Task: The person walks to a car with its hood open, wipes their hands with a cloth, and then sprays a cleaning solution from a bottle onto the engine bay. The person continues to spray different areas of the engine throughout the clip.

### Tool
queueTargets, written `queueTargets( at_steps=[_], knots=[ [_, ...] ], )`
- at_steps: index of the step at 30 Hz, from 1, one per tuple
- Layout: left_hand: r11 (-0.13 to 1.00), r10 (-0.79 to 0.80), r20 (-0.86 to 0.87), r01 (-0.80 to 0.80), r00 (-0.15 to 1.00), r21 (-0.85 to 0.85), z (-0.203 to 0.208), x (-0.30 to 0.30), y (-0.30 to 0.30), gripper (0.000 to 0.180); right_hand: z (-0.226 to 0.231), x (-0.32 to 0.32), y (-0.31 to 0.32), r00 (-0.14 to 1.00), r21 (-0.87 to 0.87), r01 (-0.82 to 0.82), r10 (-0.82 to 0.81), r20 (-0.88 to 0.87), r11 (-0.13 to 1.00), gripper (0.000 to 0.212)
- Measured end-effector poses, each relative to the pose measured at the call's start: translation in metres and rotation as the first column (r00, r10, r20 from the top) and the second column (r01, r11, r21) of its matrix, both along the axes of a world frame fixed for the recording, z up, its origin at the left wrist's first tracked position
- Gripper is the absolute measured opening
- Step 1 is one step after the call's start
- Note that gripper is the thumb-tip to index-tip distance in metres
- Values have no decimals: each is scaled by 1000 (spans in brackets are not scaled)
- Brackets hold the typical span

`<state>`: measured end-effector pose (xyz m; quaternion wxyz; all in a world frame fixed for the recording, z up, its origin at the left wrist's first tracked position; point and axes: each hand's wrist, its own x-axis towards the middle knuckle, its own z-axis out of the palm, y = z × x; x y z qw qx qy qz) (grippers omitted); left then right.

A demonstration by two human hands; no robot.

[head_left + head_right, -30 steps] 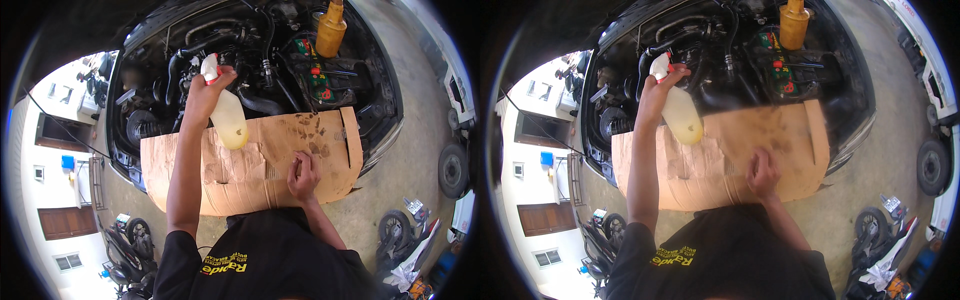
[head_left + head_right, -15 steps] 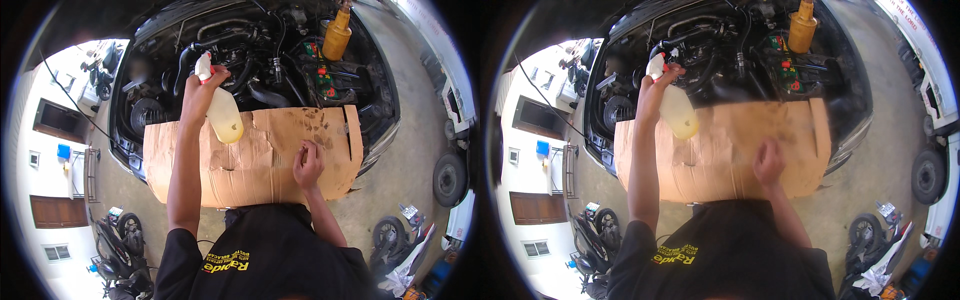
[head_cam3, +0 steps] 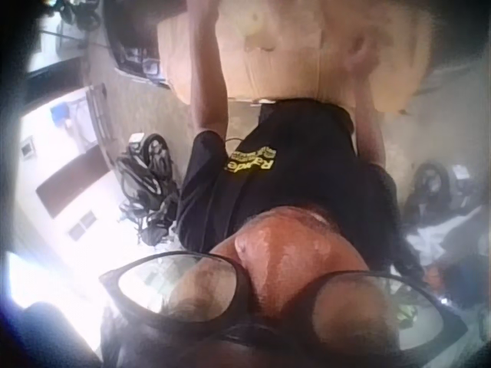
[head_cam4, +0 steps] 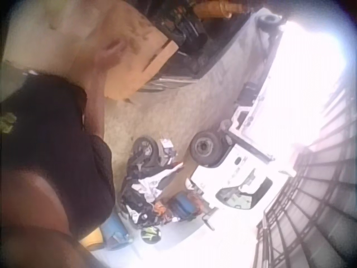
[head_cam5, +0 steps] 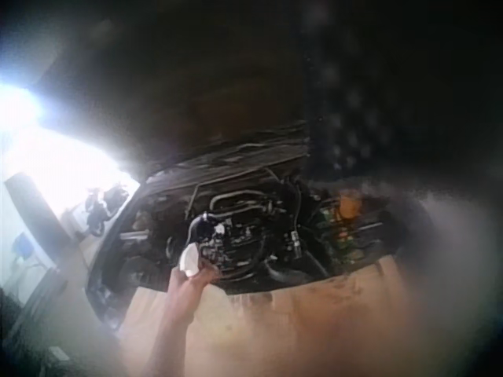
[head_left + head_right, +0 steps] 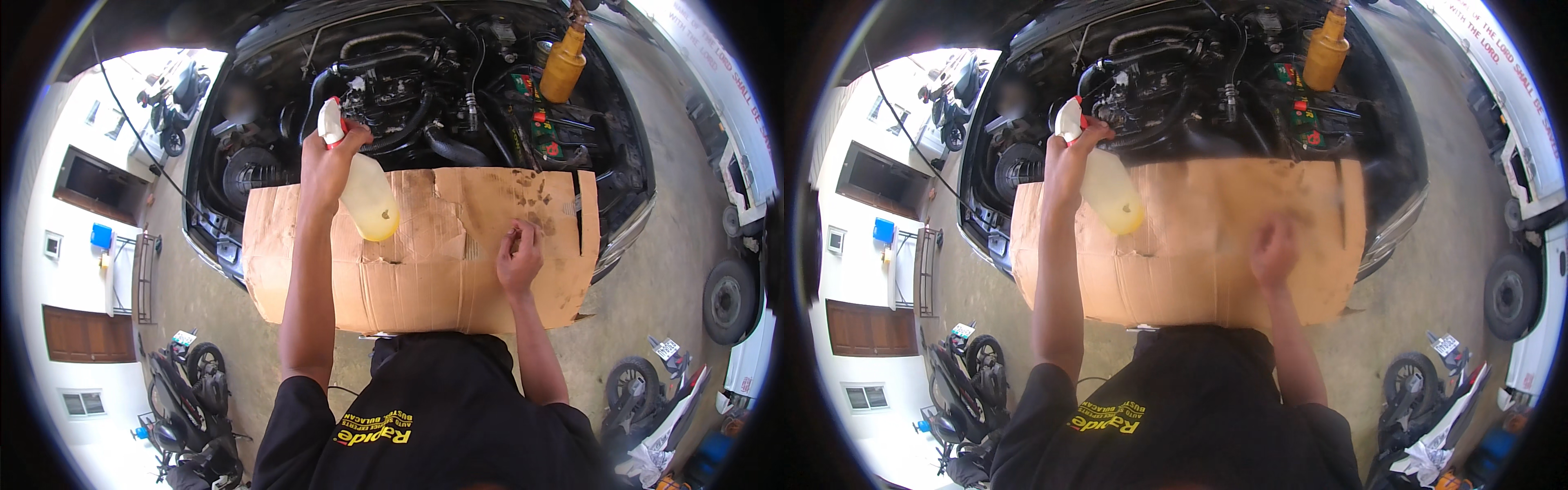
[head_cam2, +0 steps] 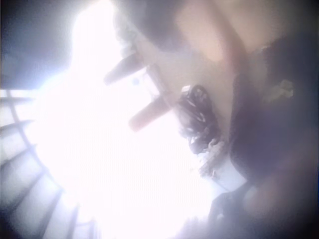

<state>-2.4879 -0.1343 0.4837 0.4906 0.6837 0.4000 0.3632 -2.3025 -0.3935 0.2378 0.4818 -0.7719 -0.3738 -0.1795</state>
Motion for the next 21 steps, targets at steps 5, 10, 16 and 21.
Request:
queueTargets(
  at_steps=[5,10,16,21],
  knots=[
    [999,-34,-11,34,999,38,-9,-22,2,22,-4,-1,4,1000,-15,21,-21,-23,1000,21],
    [1000,0,71,2,997,-26,-5,-31,-15,20,-5,-1,3,999,-27,45,-45,-2,999,19],
    [999,-20,35,22,999,-31,-10,-49,-10,18,-11,-1,5,997,-30,75,-74,37,997,18],
    [1000,-4,4,4,1000,-4,-18,-57,-6,17,-12,-1,5,997,-40,67,-66,41,997,18]
  ],
)
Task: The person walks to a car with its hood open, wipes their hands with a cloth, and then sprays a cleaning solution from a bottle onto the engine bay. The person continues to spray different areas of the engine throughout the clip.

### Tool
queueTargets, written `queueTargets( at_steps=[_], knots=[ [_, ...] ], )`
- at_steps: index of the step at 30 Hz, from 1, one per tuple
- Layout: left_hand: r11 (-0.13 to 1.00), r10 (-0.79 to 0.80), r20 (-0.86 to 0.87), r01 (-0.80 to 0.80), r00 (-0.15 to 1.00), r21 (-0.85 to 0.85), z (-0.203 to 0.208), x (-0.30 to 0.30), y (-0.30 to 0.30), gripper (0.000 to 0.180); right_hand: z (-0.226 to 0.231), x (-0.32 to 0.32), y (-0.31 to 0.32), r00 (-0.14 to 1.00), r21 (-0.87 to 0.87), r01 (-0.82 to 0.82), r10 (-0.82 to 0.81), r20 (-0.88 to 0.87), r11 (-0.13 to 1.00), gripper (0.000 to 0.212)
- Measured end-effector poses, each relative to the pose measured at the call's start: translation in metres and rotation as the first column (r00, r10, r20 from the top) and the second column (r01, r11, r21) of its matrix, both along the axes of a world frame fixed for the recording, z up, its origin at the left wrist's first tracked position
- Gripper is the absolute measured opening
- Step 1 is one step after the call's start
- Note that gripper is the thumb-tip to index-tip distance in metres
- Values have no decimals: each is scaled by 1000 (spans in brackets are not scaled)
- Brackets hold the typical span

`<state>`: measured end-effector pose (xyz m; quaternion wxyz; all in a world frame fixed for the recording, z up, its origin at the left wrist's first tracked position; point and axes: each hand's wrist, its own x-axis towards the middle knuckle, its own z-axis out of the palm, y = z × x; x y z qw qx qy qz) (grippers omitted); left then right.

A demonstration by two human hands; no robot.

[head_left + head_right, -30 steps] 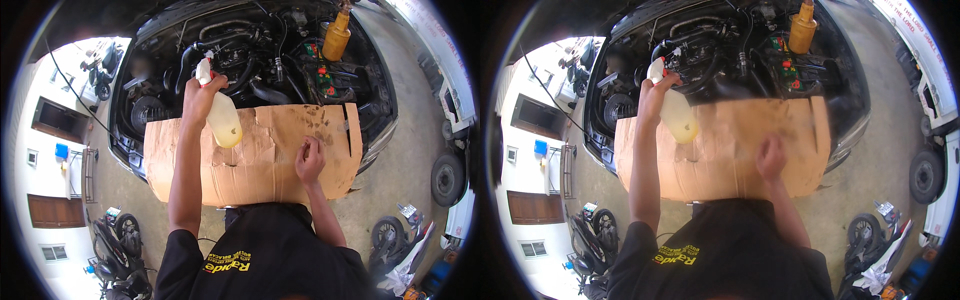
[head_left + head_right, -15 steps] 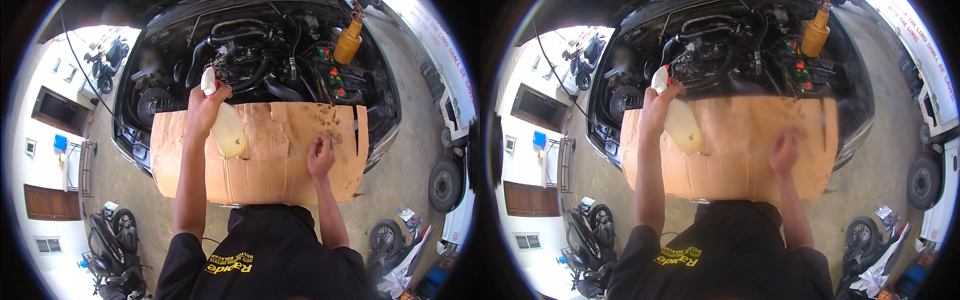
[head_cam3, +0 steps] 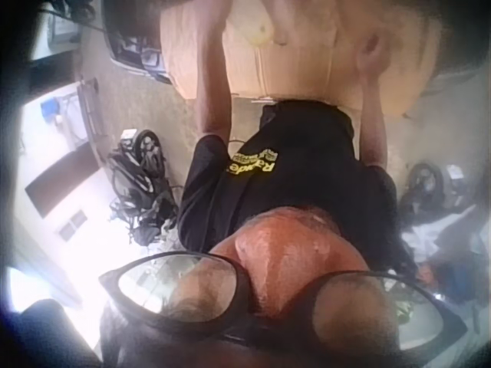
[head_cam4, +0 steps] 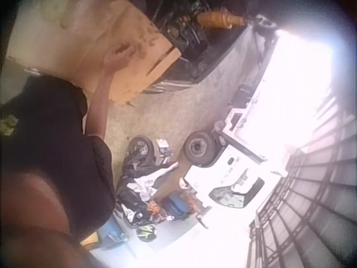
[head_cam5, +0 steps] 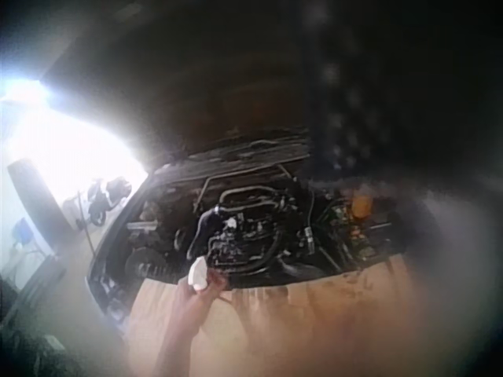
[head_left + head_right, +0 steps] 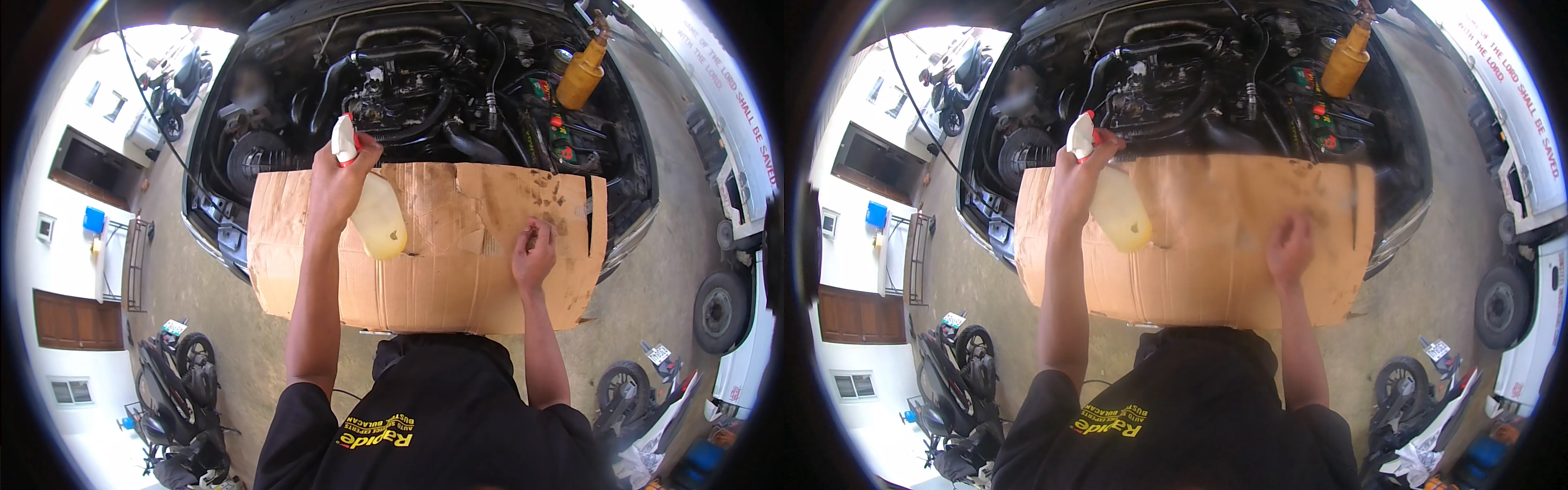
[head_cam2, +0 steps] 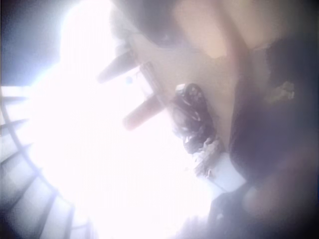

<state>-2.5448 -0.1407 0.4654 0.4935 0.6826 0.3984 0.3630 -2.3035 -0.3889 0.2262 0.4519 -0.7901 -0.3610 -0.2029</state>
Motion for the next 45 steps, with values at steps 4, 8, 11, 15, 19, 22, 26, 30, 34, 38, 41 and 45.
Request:
queueTargets(
  at_steps=[4,8,11,15,19,22,26,30,34,38,41,45],
  knots=[
    [1000,-13,-31,13,999,-2,3,-2,-4,18,1,1,0,1000,-7,0,0,3,1000,18],
    [998,-64,98,64,993,6,3,10,-10,19,2,2,0,1000,-12,4,-4,15,1000,18],
    [992,-60,-52,65,997,109,-4,15,-4,19,5,0,0,1000,-9,3,-3,-14,1000,20],
    [993,-37,9,36,999,113,-9,31,-7,20,0,1,-1,997,-20,-5,3,-80,1000,26],
    [995,-41,-115,50,993,85,-12,30,0,20,2,1,-1,996,-1,-12,12,-84,1000,27],
    [997,-73,-52,74,996,28,-7,33,-7,19,5,2,1,1000,7,-2,2,-1,1000,20],
    [994,-103,-9,103,995,39,-13,44,-11,18,7,2,2,1000,-4,3,-3,-11,1000,21],
    [992,-121,-27,121,992,-20,-17,48,-14,16,11,2,3,1000,-29,11,-11,-13,1000,21],
    [996,-82,103,78,991,44,-36,58,-15,13,15,1,4,999,-44,8,-10,-43,999,22],
    [992,-128,-7,127,992,-20,-42,51,-12,13,15,0,3,998,-57,9,-13,-60,998,23],
    [995,-100,46,100,994,-11,-42,49,-17,13,17,-2,2,996,-53,-3,-2,-87,999,23],
    [995,-13,119,1,993,96,-48,51,-22,13,15,-1,3,998,-51,-11,8,-61,999,24]
  ],
)
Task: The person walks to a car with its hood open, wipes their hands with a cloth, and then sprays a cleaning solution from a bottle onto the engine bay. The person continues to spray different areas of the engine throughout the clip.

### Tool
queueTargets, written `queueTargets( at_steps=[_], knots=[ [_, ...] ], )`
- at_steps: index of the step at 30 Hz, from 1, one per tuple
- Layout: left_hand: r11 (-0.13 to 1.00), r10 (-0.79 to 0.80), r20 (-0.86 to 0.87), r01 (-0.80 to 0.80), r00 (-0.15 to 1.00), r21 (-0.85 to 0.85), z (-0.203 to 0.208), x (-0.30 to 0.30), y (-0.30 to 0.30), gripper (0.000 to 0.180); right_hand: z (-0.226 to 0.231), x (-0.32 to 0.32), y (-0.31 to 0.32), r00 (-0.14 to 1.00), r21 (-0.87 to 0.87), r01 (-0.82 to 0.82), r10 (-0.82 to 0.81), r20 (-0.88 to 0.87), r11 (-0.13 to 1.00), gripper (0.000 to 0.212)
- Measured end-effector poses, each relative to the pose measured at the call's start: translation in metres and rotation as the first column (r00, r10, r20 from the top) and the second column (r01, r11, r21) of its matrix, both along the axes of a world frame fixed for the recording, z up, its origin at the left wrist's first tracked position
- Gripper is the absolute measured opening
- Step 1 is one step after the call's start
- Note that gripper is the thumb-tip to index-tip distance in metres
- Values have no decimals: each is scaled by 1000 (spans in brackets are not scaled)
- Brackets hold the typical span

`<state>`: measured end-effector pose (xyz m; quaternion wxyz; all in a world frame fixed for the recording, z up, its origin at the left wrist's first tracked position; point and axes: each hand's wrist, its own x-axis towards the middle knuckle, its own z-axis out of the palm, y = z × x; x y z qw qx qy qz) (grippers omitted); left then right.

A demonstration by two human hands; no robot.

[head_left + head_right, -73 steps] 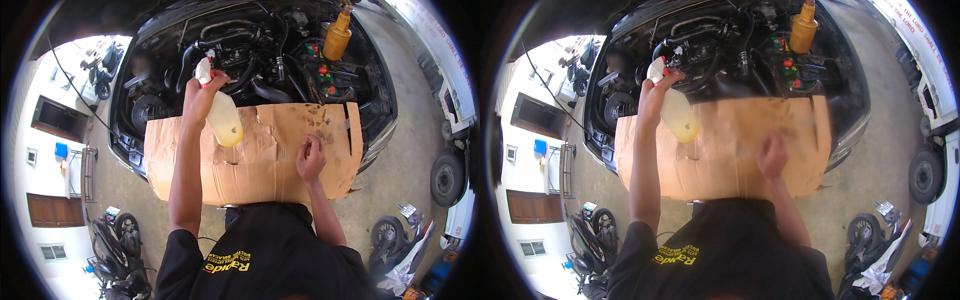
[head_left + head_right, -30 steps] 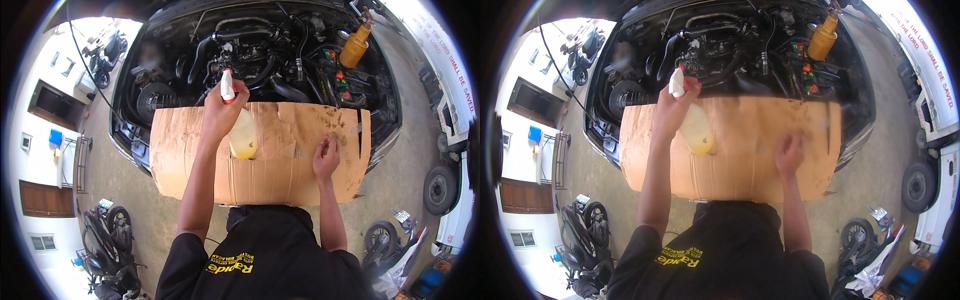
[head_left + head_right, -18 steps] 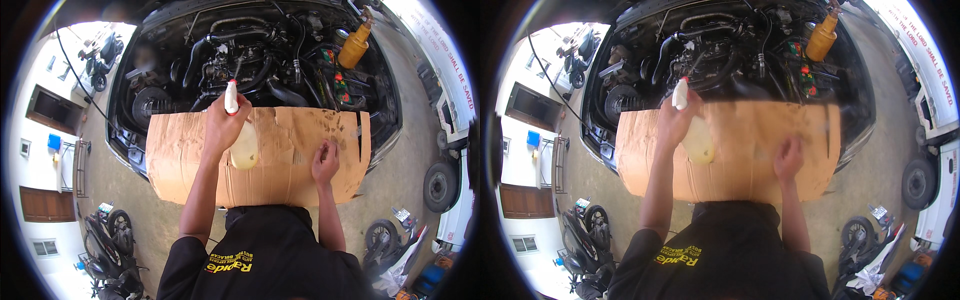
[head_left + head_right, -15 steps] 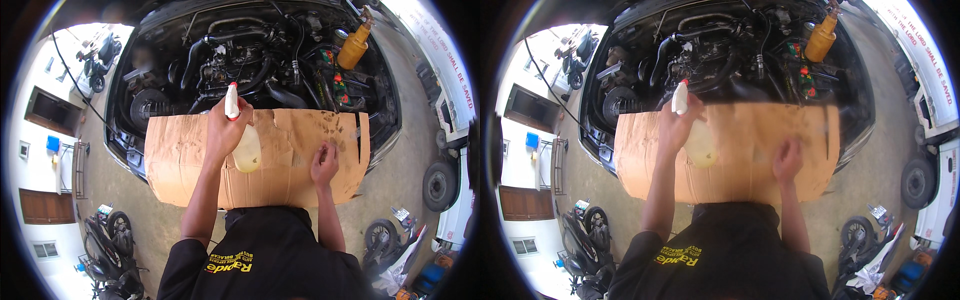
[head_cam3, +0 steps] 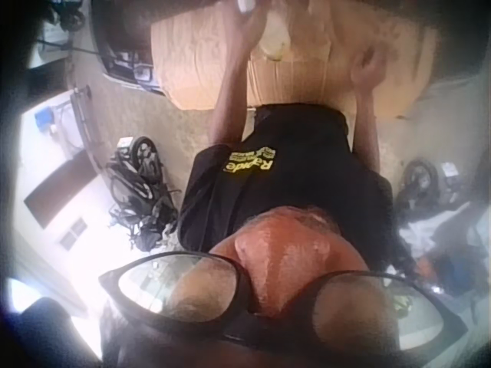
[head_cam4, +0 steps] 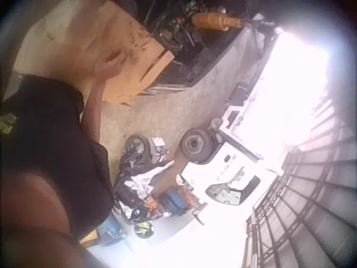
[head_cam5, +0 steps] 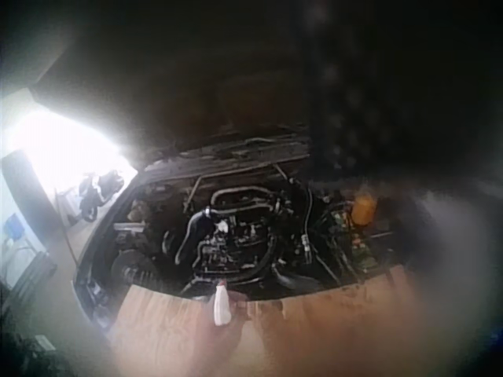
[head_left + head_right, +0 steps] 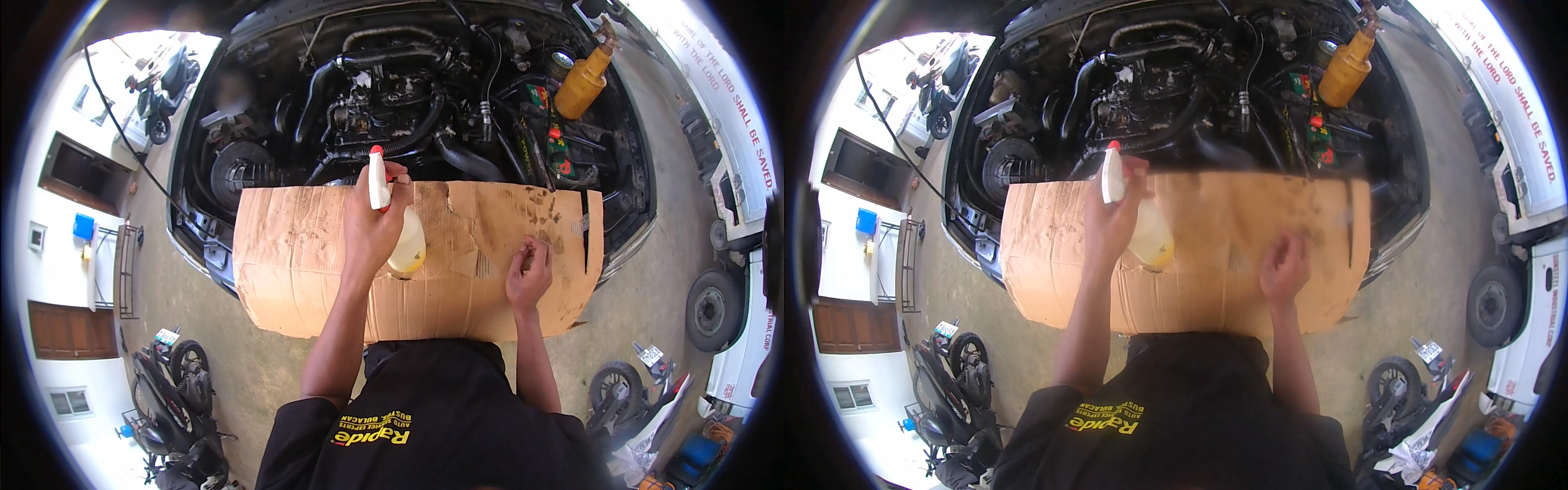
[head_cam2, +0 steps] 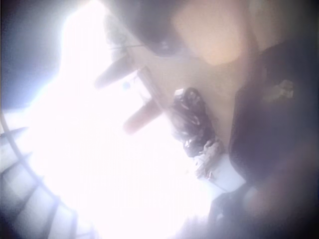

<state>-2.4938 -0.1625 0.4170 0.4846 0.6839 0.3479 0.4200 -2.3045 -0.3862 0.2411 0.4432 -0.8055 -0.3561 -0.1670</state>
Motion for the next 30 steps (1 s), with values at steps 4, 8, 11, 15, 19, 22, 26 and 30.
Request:
queueTargets(
  at_steps=[4,8,11,15,19,22,26,30],
  knots=[
    [998,41,-4,-41,999,-40,-6,-1,0,16,-2,1,-1,1000,10,4,-4,-5,1000,25],
    [998,9,-8,-9,1000,-66,4,-3,-3,22,-3,2,-2,1000,14,0,-1,31,1000,25],
    [1000,-4,-11,4,1000,22,4,1,-9,27,-3,0,-4,1000,12,2,-2,2,1000,25],
    [998,-10,-57,6,998,-59,0,-3,-9,32,-3,1,-3,1000,28,-3,4,-26,1000,24],
    [998,52,-121,-56,991,-28,7,-1,-13,34,-5,0,-4,1000,14,12,-12,26,1000,25],
    [995,69,-92,-75,993,-60,8,-6,-16,35,-6,0,-4,1000,36,2,-3,26,999,24],
    [994,108,-52,-109,993,-18,15,-11,-8,34,-8,1,-2,1000,36,7,-8,20,999,24],
    [982,190,15,-189,982,-24,21,-22,8,31,-6,0,0,999,47,13,-14,32,999,24]
  ],
)
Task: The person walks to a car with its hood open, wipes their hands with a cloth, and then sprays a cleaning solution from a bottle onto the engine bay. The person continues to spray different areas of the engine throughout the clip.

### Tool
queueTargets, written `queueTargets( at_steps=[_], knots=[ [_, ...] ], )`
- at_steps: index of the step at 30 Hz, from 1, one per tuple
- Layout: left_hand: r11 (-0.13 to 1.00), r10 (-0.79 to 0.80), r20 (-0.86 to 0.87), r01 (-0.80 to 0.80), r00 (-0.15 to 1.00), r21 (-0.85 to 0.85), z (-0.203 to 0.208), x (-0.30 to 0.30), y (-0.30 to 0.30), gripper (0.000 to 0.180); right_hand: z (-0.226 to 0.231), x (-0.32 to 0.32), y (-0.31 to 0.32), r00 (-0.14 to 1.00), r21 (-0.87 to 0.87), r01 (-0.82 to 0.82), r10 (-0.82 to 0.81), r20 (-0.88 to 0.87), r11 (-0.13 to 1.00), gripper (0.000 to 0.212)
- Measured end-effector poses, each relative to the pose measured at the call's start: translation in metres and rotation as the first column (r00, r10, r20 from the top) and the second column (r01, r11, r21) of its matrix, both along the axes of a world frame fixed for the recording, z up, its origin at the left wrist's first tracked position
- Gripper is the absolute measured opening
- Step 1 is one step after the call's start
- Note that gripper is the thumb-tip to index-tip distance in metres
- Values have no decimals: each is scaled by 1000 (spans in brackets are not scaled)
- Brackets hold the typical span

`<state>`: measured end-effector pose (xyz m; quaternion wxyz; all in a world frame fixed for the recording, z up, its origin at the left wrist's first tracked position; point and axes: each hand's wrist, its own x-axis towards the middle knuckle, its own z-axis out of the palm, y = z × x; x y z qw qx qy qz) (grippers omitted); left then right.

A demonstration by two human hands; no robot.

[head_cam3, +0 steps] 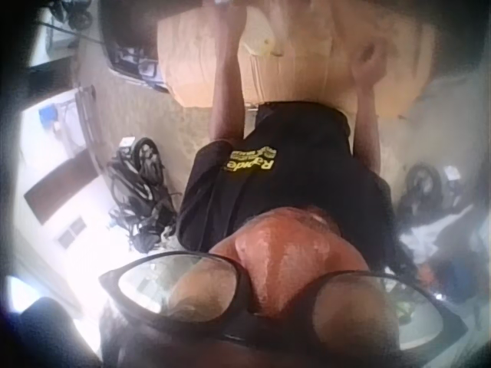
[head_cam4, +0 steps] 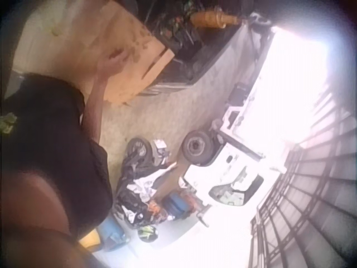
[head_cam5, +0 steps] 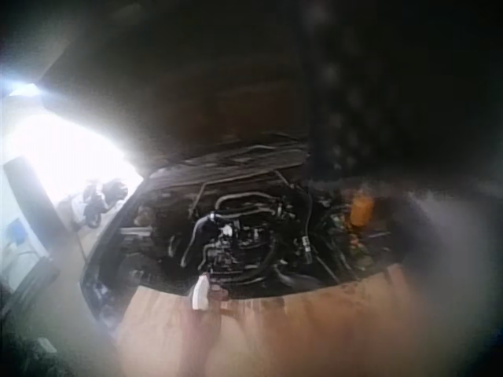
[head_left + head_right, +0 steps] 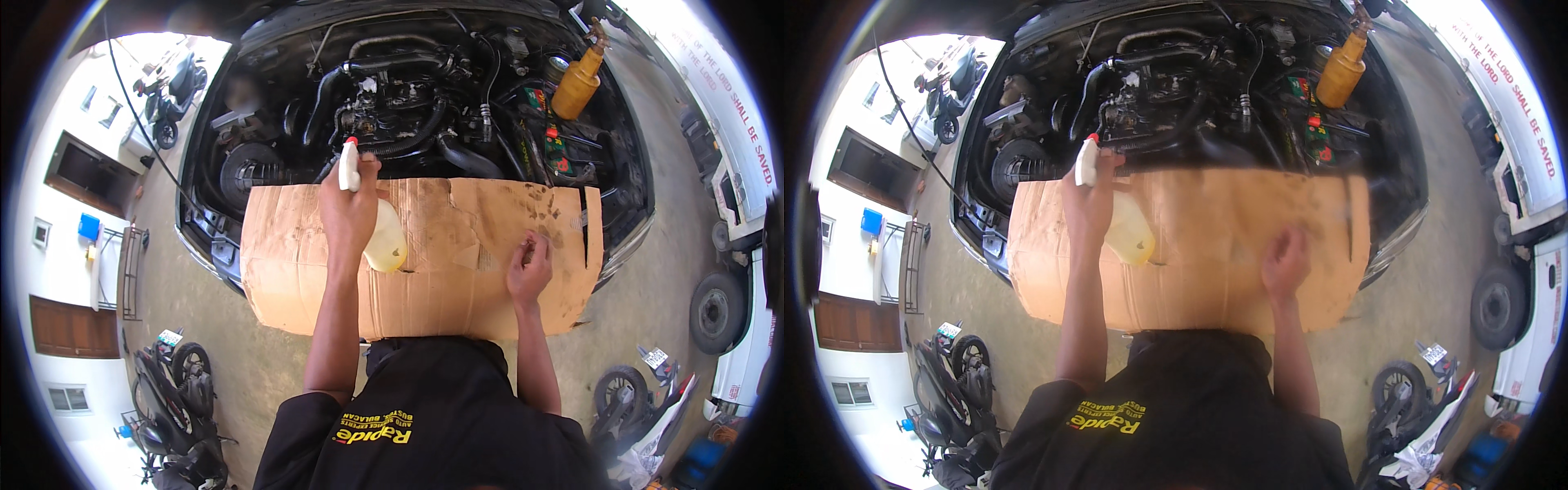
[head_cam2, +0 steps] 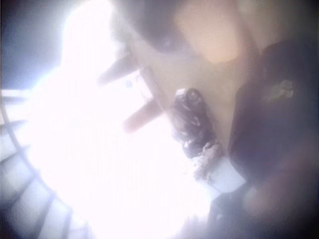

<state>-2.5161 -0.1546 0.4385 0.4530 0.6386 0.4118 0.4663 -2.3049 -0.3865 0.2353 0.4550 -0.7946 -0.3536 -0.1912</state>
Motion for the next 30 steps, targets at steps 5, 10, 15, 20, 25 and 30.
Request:
queueTargets(
  at_steps=[5,10,15,20,25,30],
  knots=[
    [997,9,-93,-16,996,-70,15,-12,7,33,-3,0,-3,994,5,-15,16,-110,1000,31],
    [996,-68,-126,59,990,-72,13,-1,-3,43,-8,6,-3,1000,-15,9,-8,26,1000,22],
    [983,-184,-232,174,955,-62,20,36,-24,45,-4,2,-3,1000,-27,16,-16,2,1000,23],
    [967,-251,-367,248,896,-57,38,59,-31,49,-4,2,-4,1000,0,24,-24,-8,1000,24],
    [982,-170,-347,187,922,17,30,73,-33,44,0,0,-6,999,24,10,-9,-51,1000,24],
    [977,-175,-356,206,918,53,22,78,-34,45,0,1,-6,998,-9,18,-18,-54,1000,25]
  ],
)
